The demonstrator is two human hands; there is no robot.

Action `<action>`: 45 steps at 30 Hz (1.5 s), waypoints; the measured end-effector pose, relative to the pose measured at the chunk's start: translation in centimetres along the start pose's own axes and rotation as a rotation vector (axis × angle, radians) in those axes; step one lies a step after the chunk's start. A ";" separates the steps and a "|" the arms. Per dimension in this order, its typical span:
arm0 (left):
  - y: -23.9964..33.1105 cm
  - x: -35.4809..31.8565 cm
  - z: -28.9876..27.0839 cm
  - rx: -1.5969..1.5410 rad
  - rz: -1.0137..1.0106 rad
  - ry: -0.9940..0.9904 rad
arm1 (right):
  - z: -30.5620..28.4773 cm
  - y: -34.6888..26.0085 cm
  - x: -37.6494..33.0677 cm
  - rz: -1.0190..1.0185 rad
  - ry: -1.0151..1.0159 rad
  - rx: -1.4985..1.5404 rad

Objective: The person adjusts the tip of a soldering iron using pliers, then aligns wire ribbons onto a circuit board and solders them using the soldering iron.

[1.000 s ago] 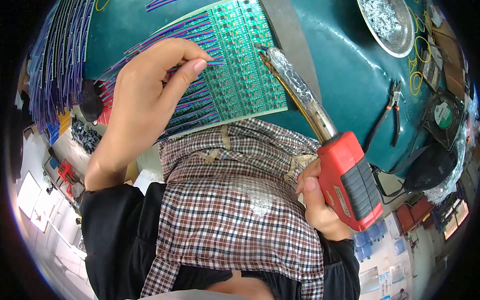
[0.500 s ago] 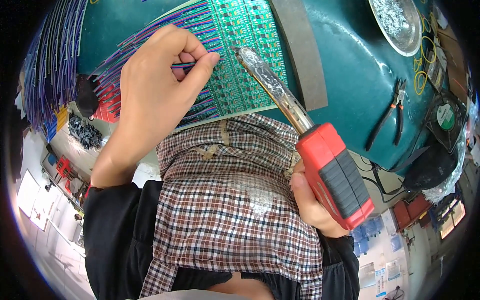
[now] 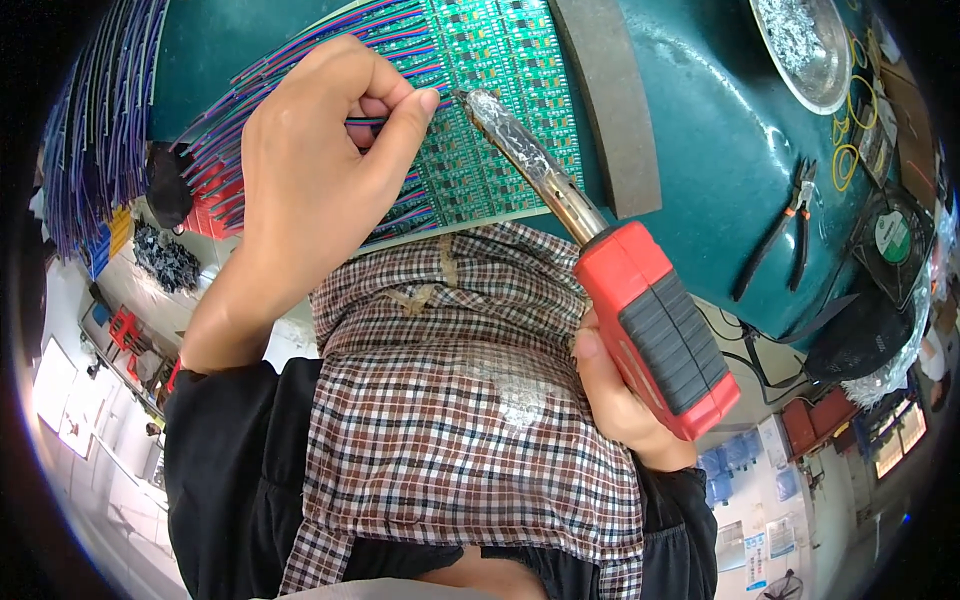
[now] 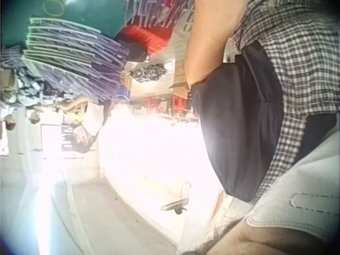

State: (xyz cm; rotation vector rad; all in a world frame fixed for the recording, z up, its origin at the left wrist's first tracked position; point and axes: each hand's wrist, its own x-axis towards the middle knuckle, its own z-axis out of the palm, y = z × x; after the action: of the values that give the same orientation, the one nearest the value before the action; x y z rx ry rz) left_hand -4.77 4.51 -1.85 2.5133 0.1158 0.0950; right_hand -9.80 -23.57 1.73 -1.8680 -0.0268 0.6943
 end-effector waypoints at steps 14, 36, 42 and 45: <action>0.0 0.1 0.0 0.011 -0.005 -0.001 | 0.4 -0.7 0.3 0.037 0.025 0.018; 0.6 0.1 -0.1 -0.050 -0.074 -0.008 | 0.1 -0.5 -0.3 0.025 0.045 -0.034; 0.7 0.1 -0.2 -0.037 -0.056 -0.006 | -0.2 -0.7 -0.4 0.047 0.028 -0.068; 0.6 0.1 -0.1 -0.036 -0.043 0.003 | -0.3 -0.5 -0.5 0.049 0.015 -0.066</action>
State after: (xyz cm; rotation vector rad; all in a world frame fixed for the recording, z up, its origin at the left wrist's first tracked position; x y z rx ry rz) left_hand -4.63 4.10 -1.40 2.4737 0.1677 0.0822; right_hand -9.93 -23.74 2.41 -1.9428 0.0058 0.7210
